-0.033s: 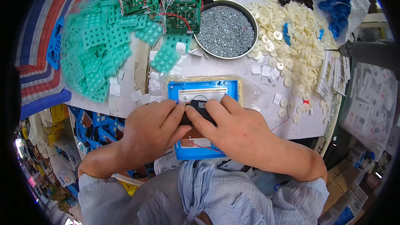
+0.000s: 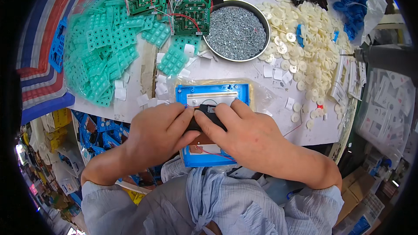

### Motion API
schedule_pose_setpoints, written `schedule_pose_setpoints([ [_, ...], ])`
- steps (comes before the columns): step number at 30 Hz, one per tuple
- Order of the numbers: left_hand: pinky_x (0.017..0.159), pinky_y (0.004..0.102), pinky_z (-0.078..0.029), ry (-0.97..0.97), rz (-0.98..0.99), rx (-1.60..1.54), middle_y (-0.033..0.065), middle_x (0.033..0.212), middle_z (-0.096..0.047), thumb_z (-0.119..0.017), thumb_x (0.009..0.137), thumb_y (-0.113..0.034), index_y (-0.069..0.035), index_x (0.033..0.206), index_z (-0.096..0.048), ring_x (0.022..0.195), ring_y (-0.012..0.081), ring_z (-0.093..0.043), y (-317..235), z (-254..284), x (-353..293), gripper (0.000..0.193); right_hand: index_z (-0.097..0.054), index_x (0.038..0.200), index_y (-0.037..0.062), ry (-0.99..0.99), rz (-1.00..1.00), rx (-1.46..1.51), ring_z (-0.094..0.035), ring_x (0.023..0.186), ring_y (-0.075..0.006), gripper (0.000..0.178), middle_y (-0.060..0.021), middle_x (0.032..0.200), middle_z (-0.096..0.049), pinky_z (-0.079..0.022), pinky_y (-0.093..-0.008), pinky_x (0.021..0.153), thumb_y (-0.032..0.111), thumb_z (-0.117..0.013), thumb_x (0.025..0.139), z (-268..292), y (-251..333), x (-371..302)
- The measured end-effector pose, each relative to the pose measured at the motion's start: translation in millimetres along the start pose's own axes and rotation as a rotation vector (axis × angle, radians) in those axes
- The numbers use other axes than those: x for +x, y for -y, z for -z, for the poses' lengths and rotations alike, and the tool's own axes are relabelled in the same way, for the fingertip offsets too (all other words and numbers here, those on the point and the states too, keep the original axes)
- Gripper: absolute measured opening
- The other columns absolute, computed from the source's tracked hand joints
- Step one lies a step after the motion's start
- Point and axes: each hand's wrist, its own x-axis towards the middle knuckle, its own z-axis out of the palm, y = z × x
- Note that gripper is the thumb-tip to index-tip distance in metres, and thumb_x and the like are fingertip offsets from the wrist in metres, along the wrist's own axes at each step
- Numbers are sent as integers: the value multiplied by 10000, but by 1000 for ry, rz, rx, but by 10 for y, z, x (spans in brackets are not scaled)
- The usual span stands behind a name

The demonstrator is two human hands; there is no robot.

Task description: Assembling electronic components into a blue plastic frame using a hot glue gun at a factory workbench.

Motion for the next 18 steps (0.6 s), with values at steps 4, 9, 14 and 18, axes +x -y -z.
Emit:
schedule_pose_setpoints([
  [4, 621, 387, -532, -9, -59, -52, 100, 972, -640, -802, 825, -262, 1, 1141, -680, 779, 281, -668, 127, 2, 34, 429, -601, 1370, 82, 21, -14, 17, -599, 863, -223, 554, -60, 983, -543, -532, -289, 581, 197, -692, 837, 3, -7, 7],
  [9, 633, 389, -538, -11, -40, -94, 113, 971, -637, -787, 841, -256, 5, 1140, -676, 790, 283, -671, 132, 14, 64, 412, -603, 1327, 51, -81, -51, 163, -624, 808, -250, 562, -83, 948, -544, -537, -331, 588, 160, -751, 796, -62, -74, 39],
  [14, 625, 387, -532, 19, -69, -92, 117, 960, -617, -779, 846, -247, 29, 1149, -662, 782, 281, -664, 137, 29, 100, 426, -606, 1279, 33, -241, -71, 281, -636, 773, -279, 534, -102, 925, -558, -532, -369, 601, 167, -770, 789, -179, -130, -32],
  [18, 614, 388, -526, 77, -49, -53, 113, 958, -603, -779, 842, -245, 39, 1161, -651, 763, 278, -655, 89, 77, 132, 446, -605, 1274, 31, -201, -33, 264, -634, 783, -277, 535, -102, 933, -556, -533, -369, 608, 169, -770, 784, -168, -163, -38],
])
